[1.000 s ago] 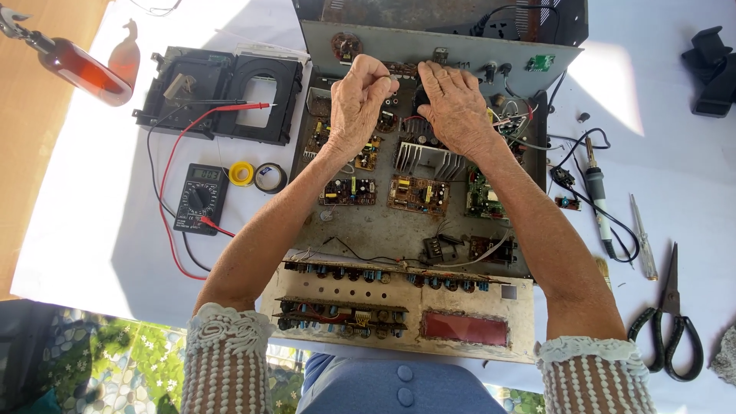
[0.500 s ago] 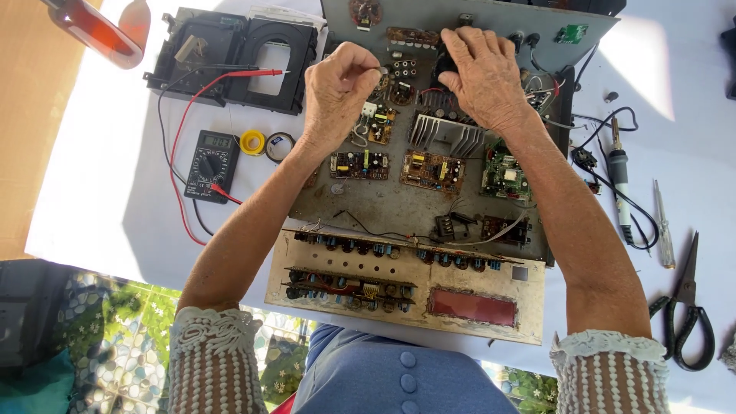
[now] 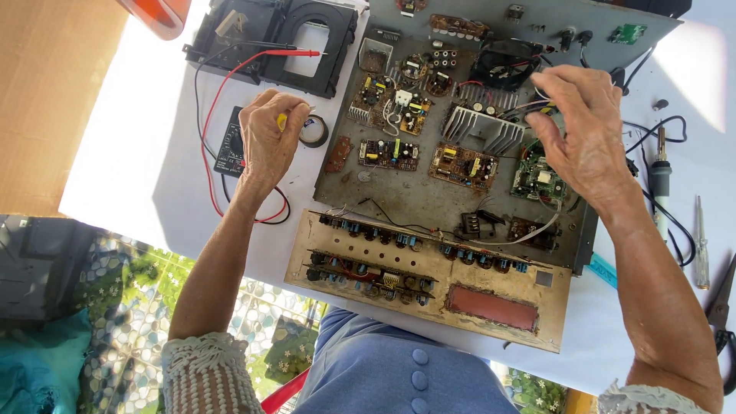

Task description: The person is carefully arranging and organizing the internal wiring and circuit boards of a disassembled electronic device, likely an amplifier.

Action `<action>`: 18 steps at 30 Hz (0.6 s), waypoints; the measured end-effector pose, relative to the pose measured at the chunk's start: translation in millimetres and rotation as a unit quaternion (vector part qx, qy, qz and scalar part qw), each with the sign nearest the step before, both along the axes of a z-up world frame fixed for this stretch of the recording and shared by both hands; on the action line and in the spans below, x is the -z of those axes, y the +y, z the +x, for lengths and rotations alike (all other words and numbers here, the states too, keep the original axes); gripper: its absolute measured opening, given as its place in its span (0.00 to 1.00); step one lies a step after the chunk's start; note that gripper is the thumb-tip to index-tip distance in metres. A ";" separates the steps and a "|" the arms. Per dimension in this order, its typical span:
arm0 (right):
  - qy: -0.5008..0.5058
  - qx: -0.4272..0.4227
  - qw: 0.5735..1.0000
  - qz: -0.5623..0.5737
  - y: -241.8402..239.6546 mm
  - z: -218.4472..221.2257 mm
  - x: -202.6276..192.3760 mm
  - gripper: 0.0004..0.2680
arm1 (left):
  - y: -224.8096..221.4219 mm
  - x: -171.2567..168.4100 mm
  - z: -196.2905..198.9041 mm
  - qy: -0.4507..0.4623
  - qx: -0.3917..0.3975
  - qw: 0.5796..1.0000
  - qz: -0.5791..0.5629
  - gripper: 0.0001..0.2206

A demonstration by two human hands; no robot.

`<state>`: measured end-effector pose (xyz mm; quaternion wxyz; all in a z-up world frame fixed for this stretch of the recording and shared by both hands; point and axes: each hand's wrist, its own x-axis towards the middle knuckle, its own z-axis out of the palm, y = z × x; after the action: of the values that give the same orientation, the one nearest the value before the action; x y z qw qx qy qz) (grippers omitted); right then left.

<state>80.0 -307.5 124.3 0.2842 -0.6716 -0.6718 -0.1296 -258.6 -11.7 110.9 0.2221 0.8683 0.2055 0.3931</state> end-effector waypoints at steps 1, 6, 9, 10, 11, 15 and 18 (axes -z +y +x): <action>0.001 0.000 1.000 0.000 -11.0 -3.5 -4.2 0.17 | 4.3 9.4 -5.5 0.001 0.000 1.000 0.000 0.08; 0.035 0.017 0.999 0.015 -70.0 -12.1 -15.0 0.13 | 18.0 44.9 -20.4 0.063 -0.067 0.995 -0.029 0.03; 0.048 0.051 0.998 0.000 -100.9 -10.8 -13.6 0.13 | 18.7 56.4 -19.1 0.068 -0.080 0.993 -0.046 0.06; 0.049 0.051 0.997 -0.001 -107.8 -13.0 -12.2 0.13 | 18.1 57.9 -18.1 0.069 -0.080 0.993 -0.047 0.06; 0.068 0.069 0.995 0.006 -114.7 -14.9 -11.1 0.12 | 17.7 59.3 -16.5 0.093 -0.091 0.991 -0.038 0.06; 0.095 0.099 0.990 0.016 -138.6 -19.3 -7.3 0.10 | 20.0 70.7 -14.0 0.111 -0.087 0.990 0.007 0.08; 0.128 0.117 0.985 0.021 -150.3 -25.0 -3.2 0.10 | 23.6 79.5 -13.4 0.108 -0.091 0.990 0.025 0.06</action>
<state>55.0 -457.8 127.5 0.3650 -0.7505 -0.5438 -0.0886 -272.0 12.0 31.3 0.1406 0.8887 0.2963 0.3204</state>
